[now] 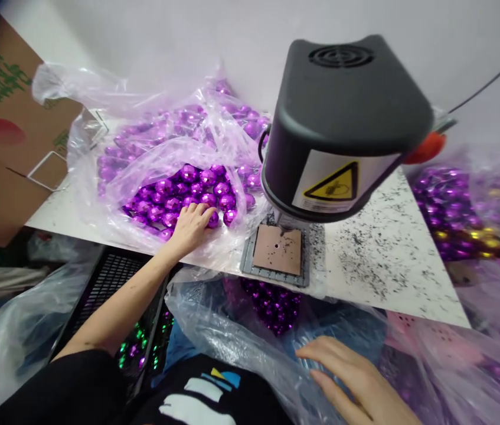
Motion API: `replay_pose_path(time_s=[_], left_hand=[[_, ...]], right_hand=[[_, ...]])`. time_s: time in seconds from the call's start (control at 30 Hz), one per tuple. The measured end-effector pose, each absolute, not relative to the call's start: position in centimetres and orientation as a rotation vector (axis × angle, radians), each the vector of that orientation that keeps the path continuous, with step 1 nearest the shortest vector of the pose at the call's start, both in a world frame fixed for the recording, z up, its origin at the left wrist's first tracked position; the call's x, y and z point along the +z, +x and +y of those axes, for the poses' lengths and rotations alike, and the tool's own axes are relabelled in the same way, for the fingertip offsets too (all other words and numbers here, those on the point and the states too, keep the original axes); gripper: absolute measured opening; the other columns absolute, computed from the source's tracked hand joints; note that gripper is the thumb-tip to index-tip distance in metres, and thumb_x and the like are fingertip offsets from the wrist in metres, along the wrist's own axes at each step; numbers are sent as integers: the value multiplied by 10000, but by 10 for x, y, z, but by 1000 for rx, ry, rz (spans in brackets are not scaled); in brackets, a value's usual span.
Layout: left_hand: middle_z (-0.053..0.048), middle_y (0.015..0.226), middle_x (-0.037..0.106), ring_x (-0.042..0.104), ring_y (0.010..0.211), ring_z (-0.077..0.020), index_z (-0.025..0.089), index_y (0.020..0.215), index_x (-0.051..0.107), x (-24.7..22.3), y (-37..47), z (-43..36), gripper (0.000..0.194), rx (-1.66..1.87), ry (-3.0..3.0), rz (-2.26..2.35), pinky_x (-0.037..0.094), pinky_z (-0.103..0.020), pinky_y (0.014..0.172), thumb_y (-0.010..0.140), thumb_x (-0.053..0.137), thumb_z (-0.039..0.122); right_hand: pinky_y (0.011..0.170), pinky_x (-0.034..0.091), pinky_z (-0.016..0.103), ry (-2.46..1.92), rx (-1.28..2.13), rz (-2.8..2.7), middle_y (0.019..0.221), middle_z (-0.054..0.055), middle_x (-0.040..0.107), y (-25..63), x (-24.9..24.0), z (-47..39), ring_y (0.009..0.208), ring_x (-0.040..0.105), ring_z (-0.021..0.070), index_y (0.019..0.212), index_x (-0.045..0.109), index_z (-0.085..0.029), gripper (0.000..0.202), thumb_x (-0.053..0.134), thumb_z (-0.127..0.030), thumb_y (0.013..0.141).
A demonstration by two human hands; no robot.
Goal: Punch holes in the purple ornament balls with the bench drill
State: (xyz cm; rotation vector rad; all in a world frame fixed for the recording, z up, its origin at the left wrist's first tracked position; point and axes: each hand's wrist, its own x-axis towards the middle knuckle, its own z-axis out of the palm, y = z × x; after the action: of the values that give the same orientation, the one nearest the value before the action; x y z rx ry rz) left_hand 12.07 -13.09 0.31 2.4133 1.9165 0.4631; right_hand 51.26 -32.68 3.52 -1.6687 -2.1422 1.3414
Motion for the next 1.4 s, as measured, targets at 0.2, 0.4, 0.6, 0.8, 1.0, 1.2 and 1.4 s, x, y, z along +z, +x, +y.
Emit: replay_pose_path(time_s=[0.2,0.4,0.6,0.8,1.0,1.2,1.4], left_hand=[[-89,1173,624,638,897,-192,239,1337,547,30,140,-164,522,1040,1626,1349,501,-295,709,863,695,400],[-93,1032,670,682,756,-170,190,1306,563,18,204,-178,561,797,977,874,458,-235,543,856,674,507],[-73,1081,689,663,804,-183,183,1301,563,-6,235,-155,510,776,1419,1184,518,-295,655,896,622,486],[-82,1205,656,623,1094,-241,201,1293,554,-5,247,-162,408,731,2001,1324,488,-396,965,958,569,432],[-85,1109,622,598,1029,-240,196,1193,588,-17,265,-166,390,842,2235,1398,472,-374,919,900,655,444],[-67,1030,623,573,1008,-232,188,1141,564,-35,282,-167,316,1058,2204,1440,402,-405,971,882,673,332],[-62,1019,628,581,1009,-234,188,1105,545,-41,285,-166,296,1093,2231,1452,341,-456,1066,862,671,300]], right_hand=[[949,590,263,-1689,1331,-2067,1142,50,707,500,77,-303,1067,689,169,1060,754,-293,461,490,-624,877],[984,576,269,-1686,1281,-2048,1167,44,693,494,75,-293,1078,680,154,1092,732,-289,457,463,-607,905],[978,580,281,-1703,1306,-2039,1174,47,688,497,63,-303,1064,682,153,1116,721,-285,451,450,-587,920],[945,586,248,-1715,1311,-1922,1140,35,699,508,56,-312,1042,687,144,1072,729,-285,402,492,-567,911],[917,595,238,-1658,1239,-1980,1143,38,699,509,54,-306,1018,694,132,1111,716,-285,370,500,-519,923],[809,605,193,-1499,844,-2015,1041,4,722,512,87,-283,931,707,106,1061,724,-312,255,556,-432,911],[744,600,331,-1346,310,-1429,988,-2,692,490,152,-221,871,683,140,1200,643,-393,294,563,-394,918]])
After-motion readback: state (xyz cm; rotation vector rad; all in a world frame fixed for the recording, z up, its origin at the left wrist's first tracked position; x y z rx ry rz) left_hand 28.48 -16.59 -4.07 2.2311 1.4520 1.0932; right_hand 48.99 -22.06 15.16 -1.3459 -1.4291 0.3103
